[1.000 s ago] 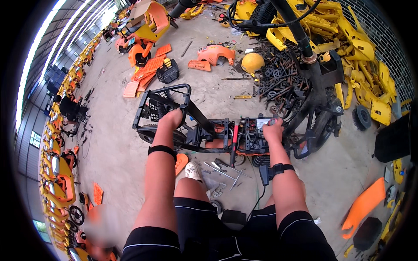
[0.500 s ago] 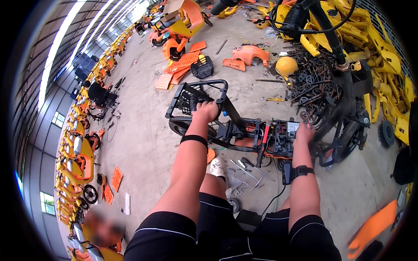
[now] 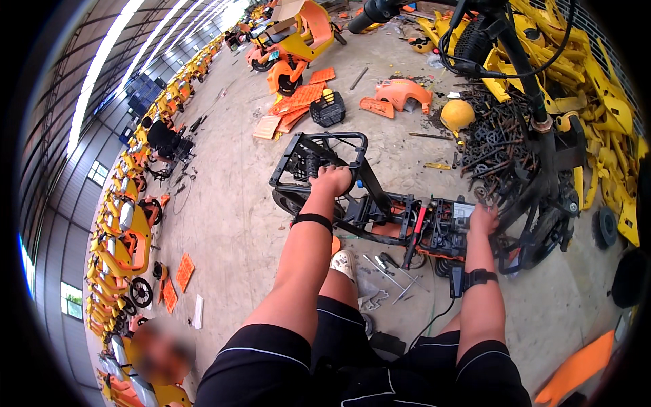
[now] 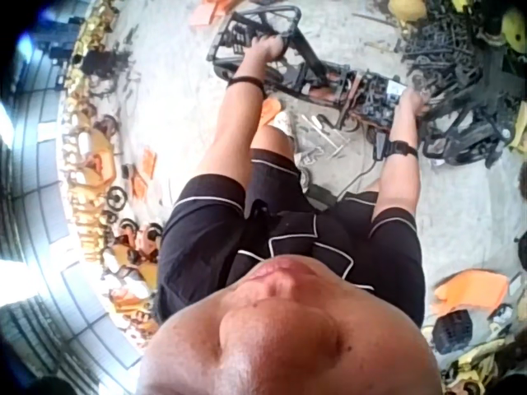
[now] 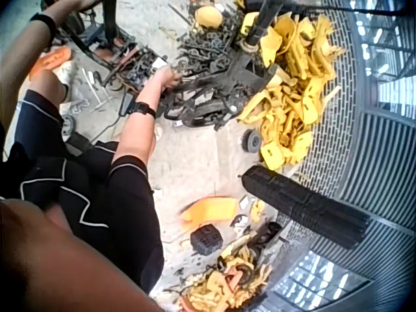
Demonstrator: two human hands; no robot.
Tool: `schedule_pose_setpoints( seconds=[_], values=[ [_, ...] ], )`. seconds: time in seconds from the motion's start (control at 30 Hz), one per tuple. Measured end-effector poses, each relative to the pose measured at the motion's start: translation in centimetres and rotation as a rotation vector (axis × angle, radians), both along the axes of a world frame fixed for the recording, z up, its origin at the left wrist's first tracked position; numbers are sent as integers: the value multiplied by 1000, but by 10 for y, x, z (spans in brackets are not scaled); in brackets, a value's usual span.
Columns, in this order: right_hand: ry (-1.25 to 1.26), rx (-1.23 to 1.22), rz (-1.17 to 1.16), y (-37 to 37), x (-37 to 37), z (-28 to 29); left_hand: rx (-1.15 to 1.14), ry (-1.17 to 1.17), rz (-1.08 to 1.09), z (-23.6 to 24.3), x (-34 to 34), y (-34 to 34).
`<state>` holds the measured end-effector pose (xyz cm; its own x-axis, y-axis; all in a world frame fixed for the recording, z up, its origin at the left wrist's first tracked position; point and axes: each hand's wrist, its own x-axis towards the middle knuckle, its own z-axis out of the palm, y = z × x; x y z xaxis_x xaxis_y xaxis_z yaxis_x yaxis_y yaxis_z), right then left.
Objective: The person uses a hammer and a power drill to work on a motorcycle frame, tapping a component and then drilling into the battery or electrical area.
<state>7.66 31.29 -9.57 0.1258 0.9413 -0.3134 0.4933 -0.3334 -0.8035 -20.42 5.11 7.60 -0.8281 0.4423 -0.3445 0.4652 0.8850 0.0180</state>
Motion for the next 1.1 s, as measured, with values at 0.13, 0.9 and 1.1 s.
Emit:
schedule_pose_setpoints(
  seconds=[0.13,0.9,1.1],
  values=[
    [-204,65,186,-6,-4,17,51,19,45,7,5,-1],
    [-194,149,354,-22,17,19,918,-1127,-917,174,213,-173],
    [-170,196,314,-19,15,10,837,-1097,-1016,178,220,-136]
  ],
)
